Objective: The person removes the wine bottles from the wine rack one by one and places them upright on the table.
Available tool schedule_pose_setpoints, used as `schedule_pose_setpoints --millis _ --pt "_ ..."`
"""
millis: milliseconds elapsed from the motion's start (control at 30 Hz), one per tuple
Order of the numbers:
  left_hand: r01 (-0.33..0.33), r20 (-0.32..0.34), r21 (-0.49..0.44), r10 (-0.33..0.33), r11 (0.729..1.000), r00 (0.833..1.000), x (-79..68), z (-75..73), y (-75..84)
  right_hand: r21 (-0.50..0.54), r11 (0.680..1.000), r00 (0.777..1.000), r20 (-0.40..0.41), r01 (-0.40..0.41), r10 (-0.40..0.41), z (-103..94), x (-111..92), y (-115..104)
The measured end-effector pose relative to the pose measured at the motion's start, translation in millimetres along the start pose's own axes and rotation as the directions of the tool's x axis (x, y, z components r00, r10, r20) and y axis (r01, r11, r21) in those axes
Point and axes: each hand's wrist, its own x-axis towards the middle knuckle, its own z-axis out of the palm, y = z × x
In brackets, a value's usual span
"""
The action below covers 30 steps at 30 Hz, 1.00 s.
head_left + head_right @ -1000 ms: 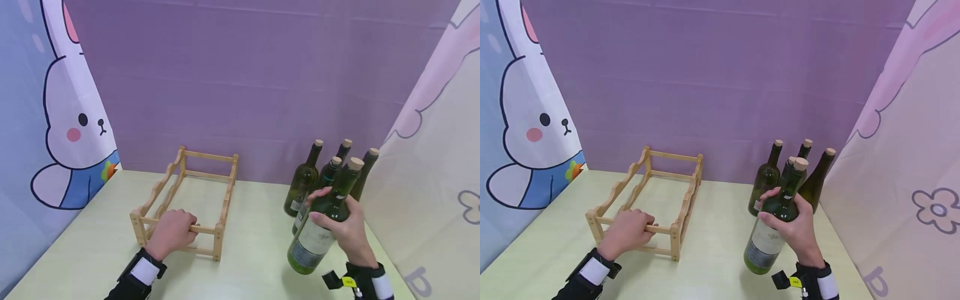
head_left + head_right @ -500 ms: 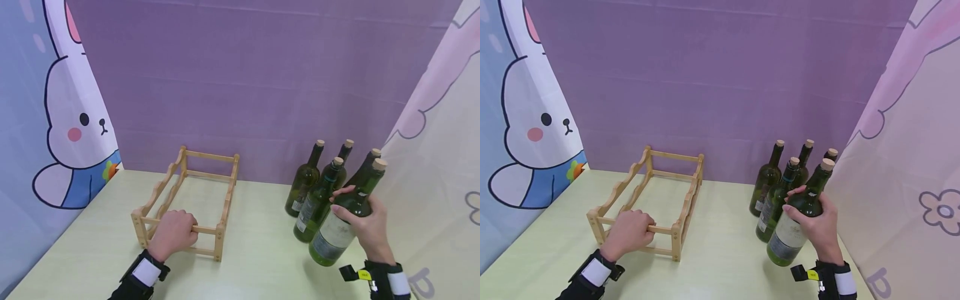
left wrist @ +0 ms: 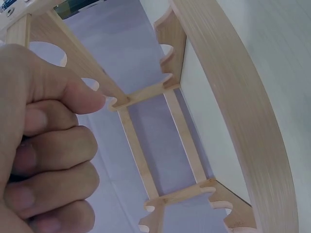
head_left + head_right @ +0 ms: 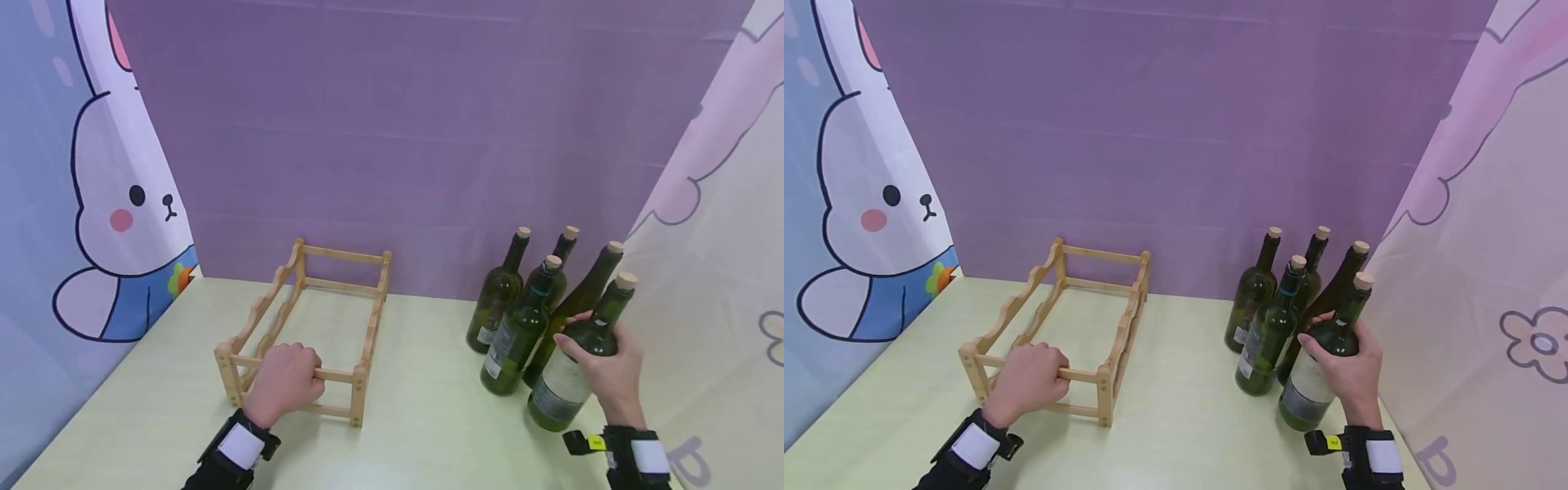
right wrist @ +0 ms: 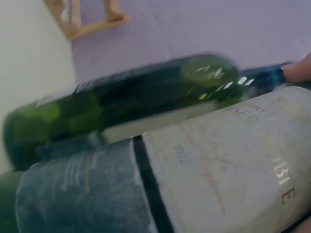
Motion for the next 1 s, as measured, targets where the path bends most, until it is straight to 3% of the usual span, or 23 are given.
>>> schedule_pose_setpoints --millis 300,533,767,1000 --pt "0.012 0.004 -0.012 -0.012 1.000 1.000 -0.9 1.9 4.4 -0.081 0.997 0.996 -0.090 -0.013 0.006 -7.9 -4 29" --pt "0.007 0.006 -0.010 -0.007 1.000 1.000 -0.2 0.6 4.6 -0.114 0.992 0.997 -0.062 -0.048 0.041 -5.0 -5 32" --pt "0.015 -0.019 -0.006 -0.015 1.000 1.000 0.0 1.0 3.5 -0.051 0.999 0.996 -0.089 -0.008 0.003 1.0 -6 41" --pt "0.041 -0.075 -0.007 -0.042 0.999 0.996 -1.8 4.8 6.0 -0.018 0.999 0.995 -0.092 -0.050 0.048 1.7 -6 44"
